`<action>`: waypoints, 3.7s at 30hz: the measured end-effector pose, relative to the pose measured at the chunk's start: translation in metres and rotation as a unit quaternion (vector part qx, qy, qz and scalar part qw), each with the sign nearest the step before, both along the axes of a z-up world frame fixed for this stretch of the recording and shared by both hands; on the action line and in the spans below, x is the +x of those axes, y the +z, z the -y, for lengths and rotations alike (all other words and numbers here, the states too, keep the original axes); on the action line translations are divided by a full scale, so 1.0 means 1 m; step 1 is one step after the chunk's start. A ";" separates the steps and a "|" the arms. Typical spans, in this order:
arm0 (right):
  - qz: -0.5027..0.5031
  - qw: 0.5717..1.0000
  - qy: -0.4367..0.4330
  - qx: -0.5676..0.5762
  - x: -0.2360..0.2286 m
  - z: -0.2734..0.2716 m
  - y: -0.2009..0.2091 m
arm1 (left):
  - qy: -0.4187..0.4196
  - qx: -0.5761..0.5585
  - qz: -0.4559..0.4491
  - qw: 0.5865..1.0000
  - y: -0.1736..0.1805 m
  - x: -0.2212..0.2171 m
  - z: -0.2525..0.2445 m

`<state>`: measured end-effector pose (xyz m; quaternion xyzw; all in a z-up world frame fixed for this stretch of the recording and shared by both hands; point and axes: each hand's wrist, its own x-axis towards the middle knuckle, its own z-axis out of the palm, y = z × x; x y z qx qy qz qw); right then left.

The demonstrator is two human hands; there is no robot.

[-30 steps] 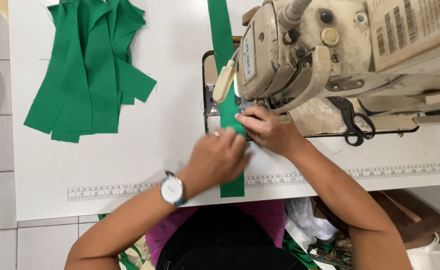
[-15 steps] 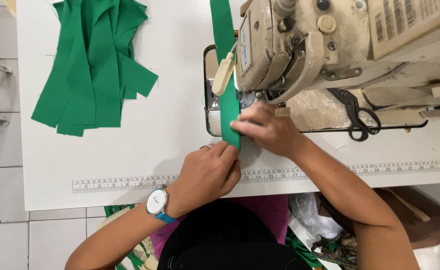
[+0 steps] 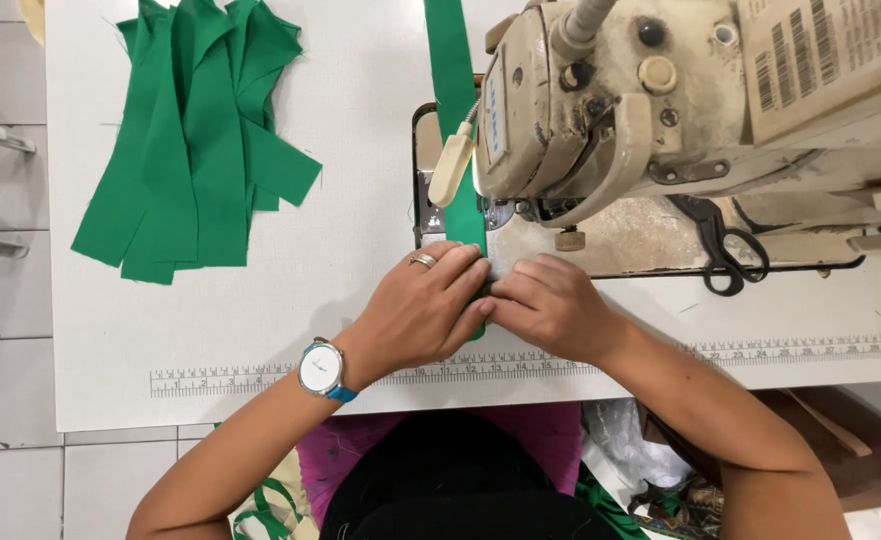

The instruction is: Sewing green fabric strips using an industrial sewing machine, involving folding the edges and feeding the material through the needle.

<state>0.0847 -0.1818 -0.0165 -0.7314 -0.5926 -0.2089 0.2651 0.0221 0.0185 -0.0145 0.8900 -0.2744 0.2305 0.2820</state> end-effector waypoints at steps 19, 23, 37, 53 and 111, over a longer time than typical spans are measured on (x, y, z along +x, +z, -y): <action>-0.008 0.992 -0.116 -0.049 0.038 -0.006 -0.058 | 0.060 0.091 0.042 0.993 -0.028 0.027 -0.012; -0.261 0.964 -0.058 -0.002 0.038 -0.005 -0.062 | 0.052 0.119 0.087 0.988 -0.025 0.010 -0.005; -0.325 0.939 -0.076 0.079 0.025 -0.015 -0.058 | 0.092 0.110 0.037 0.989 -0.007 0.019 -0.018; -0.320 0.943 -0.020 0.092 0.037 -0.010 -0.026 | 0.015 -0.079 0.130 0.988 -0.005 0.020 -0.017; -0.028 0.989 -0.109 -0.093 0.030 0.001 -0.036 | 0.043 0.088 0.123 0.987 -0.043 0.036 -0.017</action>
